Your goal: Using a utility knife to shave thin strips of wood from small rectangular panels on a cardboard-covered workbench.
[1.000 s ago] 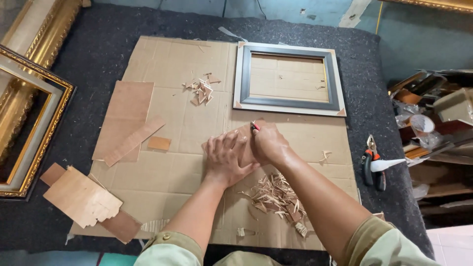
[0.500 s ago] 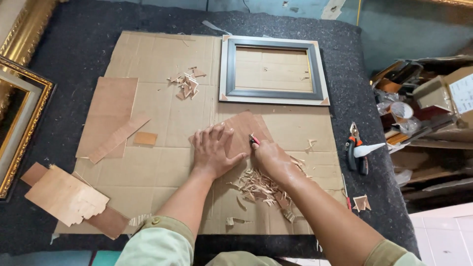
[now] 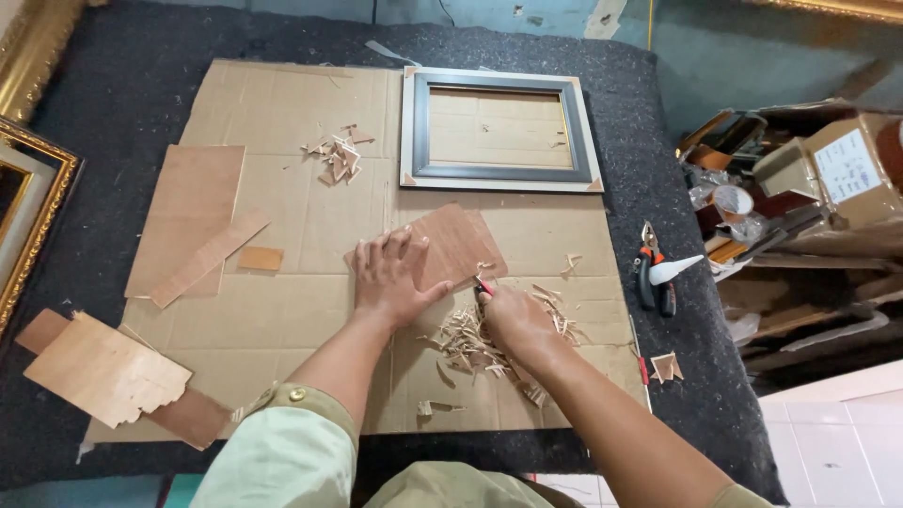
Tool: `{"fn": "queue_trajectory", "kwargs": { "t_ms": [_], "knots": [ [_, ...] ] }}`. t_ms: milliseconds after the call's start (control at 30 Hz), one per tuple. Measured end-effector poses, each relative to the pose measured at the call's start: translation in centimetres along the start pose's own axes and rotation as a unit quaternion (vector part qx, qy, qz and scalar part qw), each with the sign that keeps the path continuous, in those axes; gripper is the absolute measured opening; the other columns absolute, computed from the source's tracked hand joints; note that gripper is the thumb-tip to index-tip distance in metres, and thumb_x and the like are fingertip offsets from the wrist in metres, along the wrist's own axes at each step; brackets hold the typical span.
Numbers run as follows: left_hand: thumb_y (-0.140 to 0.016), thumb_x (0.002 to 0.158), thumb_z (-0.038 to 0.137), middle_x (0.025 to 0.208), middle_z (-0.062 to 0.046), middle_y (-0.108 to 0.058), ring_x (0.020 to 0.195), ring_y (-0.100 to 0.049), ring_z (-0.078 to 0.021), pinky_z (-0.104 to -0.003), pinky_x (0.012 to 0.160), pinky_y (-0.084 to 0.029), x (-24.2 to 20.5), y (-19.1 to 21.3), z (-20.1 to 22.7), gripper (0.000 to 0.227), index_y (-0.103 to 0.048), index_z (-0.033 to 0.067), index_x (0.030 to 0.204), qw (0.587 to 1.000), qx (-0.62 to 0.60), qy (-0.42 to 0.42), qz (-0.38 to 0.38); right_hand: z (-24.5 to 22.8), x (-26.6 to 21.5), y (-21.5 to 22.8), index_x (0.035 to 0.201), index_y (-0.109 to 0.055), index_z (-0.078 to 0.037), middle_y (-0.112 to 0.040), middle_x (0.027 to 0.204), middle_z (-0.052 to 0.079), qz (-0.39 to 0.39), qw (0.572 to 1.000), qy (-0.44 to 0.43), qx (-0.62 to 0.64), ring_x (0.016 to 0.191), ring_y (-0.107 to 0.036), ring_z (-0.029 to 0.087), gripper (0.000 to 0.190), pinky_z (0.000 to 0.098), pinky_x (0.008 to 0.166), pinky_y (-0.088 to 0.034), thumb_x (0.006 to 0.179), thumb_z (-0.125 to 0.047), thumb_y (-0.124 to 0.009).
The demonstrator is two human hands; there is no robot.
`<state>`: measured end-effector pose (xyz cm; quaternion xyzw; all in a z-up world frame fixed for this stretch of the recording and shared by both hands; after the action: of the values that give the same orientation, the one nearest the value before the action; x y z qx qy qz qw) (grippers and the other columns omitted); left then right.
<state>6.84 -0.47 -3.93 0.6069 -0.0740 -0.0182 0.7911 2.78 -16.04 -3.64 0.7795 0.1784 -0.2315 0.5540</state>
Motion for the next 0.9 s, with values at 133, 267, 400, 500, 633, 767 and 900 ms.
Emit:
{"fn": "queue_trajectory", "kwargs": {
  "t_ms": [133, 267, 400, 500, 633, 767, 900],
  "knots": [
    [-0.051, 0.066, 0.070, 0.126, -0.003, -0.038, 0.121, -0.032, -0.0285, -0.056, 0.099, -0.021, 0.3, 0.2, 0.5, 0.068, -0.045, 0.0271, 0.119, 1.000, 0.000, 0.000, -0.006, -0.6, -1.2, 1.4, 0.103, -0.054, -0.003, -0.062, 0.100, 0.018, 0.004, 0.999, -0.009, -0.030, 0.101, -0.058, 0.034, 0.045, 0.0443, 0.085, -0.046, 0.091, -0.040, -0.030],
    [-0.051, 0.066, 0.070, 0.131, -0.003, -0.033, 0.123, -0.028, -0.0286, -0.056, 0.099, -0.020, 0.0, 0.0, 0.6, 0.070, -0.043, 0.0268, 0.121, 0.999, 0.002, 0.013, -0.032, -1.2, -3.0, 2.0, 0.104, -0.054, 0.001, -0.059, 0.105, 0.023, -0.019, 1.000, 0.013, -0.014, 0.106, -0.054, 0.038, 0.046, 0.0467, 0.089, -0.043, 0.091, -0.035, -0.029],
    [-0.057, 0.065, 0.064, 0.136, -0.009, -0.026, 0.127, -0.023, -0.0284, -0.055, 0.101, -0.017, 0.4, 0.8, 0.6, 0.070, -0.042, 0.0275, 0.122, 0.990, -0.016, 0.071, -0.123, -0.3, -2.9, 3.1, 0.098, -0.061, -0.001, -0.062, 0.101, 0.022, -0.020, 0.997, 0.000, 0.075, 0.105, -0.054, 0.038, 0.047, 0.0470, 0.088, -0.042, 0.087, -0.038, -0.034],
    [-0.061, 0.064, 0.059, 0.134, -0.012, -0.029, 0.126, -0.026, -0.0295, -0.057, 0.100, -0.017, 0.6, 1.5, 1.3, 0.071, -0.041, 0.0229, 0.122, 0.983, -0.016, 0.084, -0.165, 0.9, -2.0, 3.3, 0.092, -0.063, -0.009, -0.064, 0.090, 0.014, 0.017, 0.983, -0.020, 0.182, 0.098, -0.059, 0.031, 0.045, 0.0407, 0.082, -0.045, 0.082, -0.046, -0.041],
    [-0.066, 0.061, 0.060, 0.128, -0.012, -0.031, 0.123, -0.029, -0.0291, -0.054, 0.098, -0.019, 1.3, 1.2, 1.0, 0.081, -0.034, 0.0227, 0.125, 0.984, -0.004, 0.095, -0.151, 3.1, 2.0, 1.7, 0.086, -0.064, -0.014, -0.059, 0.074, 0.004, 0.060, 0.946, -0.023, 0.318, 0.077, -0.057, 0.019, 0.035, 0.0292, 0.070, -0.045, 0.073, -0.046, -0.057],
    [-0.077, 0.054, 0.045, 0.115, -0.011, -0.040, 0.111, -0.040, -0.0287, -0.050, 0.094, -0.027, 2.9, 1.5, 1.0, 0.085, -0.032, 0.0185, 0.121, 0.995, -0.045, 0.061, -0.063, 2.6, 1.7, 4.0, 0.093, -0.064, -0.012, -0.056, 0.076, 0.006, 0.133, 0.910, -0.002, 0.392, 0.076, -0.055, 0.020, 0.037, 0.0297, 0.067, -0.043, 0.068, -0.039, -0.067],
    [-0.068, 0.072, 0.030, 0.089, -0.003, -0.051, 0.090, -0.056, -0.0251, -0.039, 0.070, -0.049, 4.2, 1.7, 1.3, 0.022, -0.059, 0.0170, 0.088, 0.994, -0.086, 0.034, -0.054, 1.5, 2.5, 7.3, 0.110, -0.056, -0.010, -0.058, 0.103, 0.014, 0.254, 0.932, 0.061, 0.252, 0.103, -0.054, 0.033, 0.050, 0.0418, 0.089, -0.044, 0.070, -0.036, -0.068]
  ]
}}
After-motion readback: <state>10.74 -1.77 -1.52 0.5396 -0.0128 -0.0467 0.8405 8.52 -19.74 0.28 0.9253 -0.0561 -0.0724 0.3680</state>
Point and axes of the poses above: each hand's wrist, its own x-axis towards the middle knuckle, its own y-axis out of the back of the hand, z = x × y, the point moved 10 cm from there along x, towards the middle knuckle
